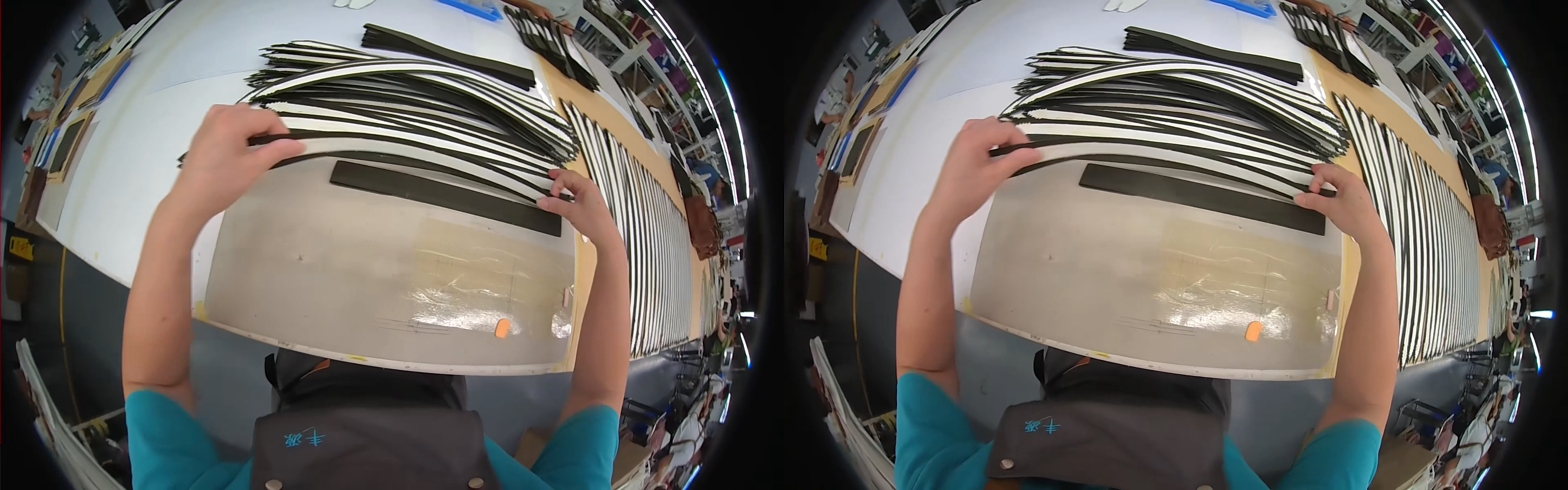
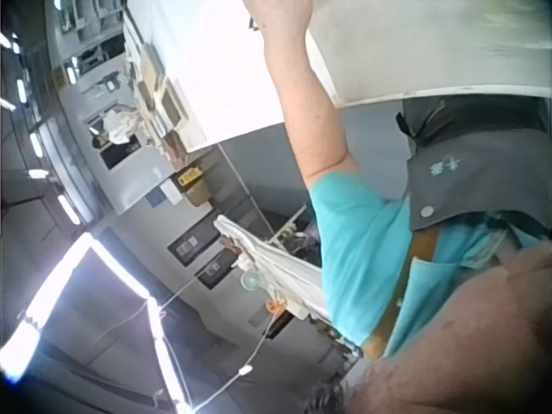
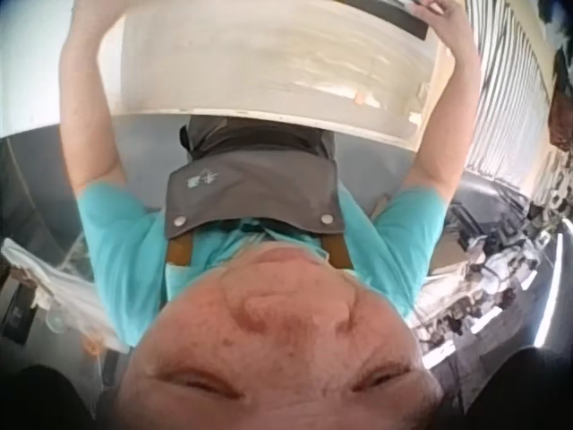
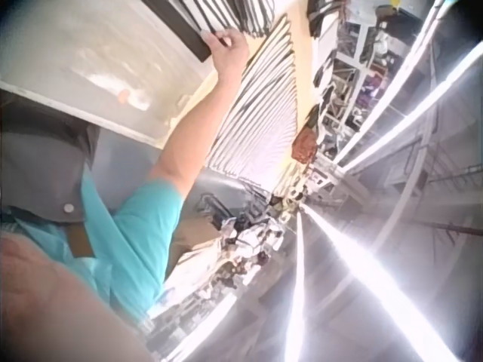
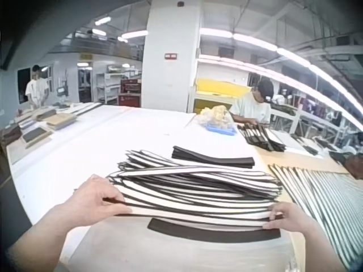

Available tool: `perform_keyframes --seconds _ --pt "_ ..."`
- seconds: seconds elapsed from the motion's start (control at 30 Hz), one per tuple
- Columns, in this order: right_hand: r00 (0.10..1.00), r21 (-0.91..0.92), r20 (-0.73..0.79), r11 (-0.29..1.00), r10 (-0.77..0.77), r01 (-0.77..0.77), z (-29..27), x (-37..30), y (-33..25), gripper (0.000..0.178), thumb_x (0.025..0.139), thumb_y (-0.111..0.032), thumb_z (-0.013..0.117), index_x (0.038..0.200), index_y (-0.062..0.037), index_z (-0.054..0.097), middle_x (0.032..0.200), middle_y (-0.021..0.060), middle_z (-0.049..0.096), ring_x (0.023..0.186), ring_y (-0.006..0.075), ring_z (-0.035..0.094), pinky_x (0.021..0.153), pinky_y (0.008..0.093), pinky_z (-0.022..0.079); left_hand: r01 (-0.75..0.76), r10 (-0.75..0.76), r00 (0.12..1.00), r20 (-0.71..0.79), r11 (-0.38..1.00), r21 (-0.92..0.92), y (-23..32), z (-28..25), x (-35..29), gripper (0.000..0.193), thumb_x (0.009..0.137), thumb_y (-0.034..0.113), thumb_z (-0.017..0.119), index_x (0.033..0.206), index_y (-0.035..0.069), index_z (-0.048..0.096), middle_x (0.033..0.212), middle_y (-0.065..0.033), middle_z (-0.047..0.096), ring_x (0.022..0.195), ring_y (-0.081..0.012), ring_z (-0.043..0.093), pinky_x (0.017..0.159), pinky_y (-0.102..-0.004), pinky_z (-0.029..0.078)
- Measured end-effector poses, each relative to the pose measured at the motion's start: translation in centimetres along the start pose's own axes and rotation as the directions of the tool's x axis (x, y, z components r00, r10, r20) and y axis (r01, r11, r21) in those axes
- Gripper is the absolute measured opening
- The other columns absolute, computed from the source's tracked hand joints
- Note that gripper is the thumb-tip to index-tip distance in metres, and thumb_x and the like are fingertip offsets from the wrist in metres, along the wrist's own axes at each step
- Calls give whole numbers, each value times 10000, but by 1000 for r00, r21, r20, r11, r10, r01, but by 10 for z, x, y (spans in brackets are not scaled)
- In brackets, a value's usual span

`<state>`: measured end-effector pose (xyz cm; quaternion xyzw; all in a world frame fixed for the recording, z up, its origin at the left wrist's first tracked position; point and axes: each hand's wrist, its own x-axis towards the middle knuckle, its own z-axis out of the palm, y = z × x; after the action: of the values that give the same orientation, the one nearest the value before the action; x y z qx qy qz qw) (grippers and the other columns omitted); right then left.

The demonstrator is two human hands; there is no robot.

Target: The person repeatedly picks up long, thin, serrated strips from a pile, places them on a workbench, and uses a small orange tool to rub or press along the surface of each strip. The person then sets the treated strip aside and repeats the process with the next strip from the pile.

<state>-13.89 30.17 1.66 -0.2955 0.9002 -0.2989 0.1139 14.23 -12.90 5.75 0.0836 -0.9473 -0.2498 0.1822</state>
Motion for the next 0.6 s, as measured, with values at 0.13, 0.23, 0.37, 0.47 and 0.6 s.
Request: perform_keyframes --seconds 0.13,0.23,0.37,0.47,0.6 --pt "996 18 -75 998 -55 57 -18 -29 -18 298 791 -133 904 793 -35 623 1338 168 705 1314 301 618 1103 418 457 161 -117 973 198 961 -223 16 -36 -16 126 888 112 789 954 6 772 765 -41 679 788 -176 606 779 -287 477" --pt "1000 86 14 996 -10 9 -29 -78 -25 292 785 -131 913 789 -27 640 1025 72 740 999 196 683 869 352 537 375 -250 859 446 901 -219 4 -35 -28 140 895 81 769 1012 4 778 823 -36 687 877 -153 606 815 -284 475" --pt "992 88 -80 992 101 -94 31 -131 -30 266 769 -109 905 891 -15 688 875 70 697 824 185 654 722 326 536 205 -158 888 431 977 -63 -15 2 -63 173 889 39 758 1046 -32 750 921 -90 710 870 -182 624 797 -302 495" --pt "924 22 -364 993 117 -117 48 -179 -21 376 747 -101 896 1079 -47 727 1156 100 721 1163 318 632 993 404 500 -72 48 995 89 957 282 -5 17 -72 174 897 15 736 1069 -15 744 1031 -112 710 939 -220 640 854 -325 505" --pt "893 -232 -439 973 -100 -6 55 -214 -2 522 774 -144 887 1268 -78 730 1323 97 698 1279 329 601 1083 448 464 19 23 981 195 977 -213 33 44 -76 205 931 -5 689 1132 -19 726 1193 -115 714 1110 -250 665 970 -348 517"
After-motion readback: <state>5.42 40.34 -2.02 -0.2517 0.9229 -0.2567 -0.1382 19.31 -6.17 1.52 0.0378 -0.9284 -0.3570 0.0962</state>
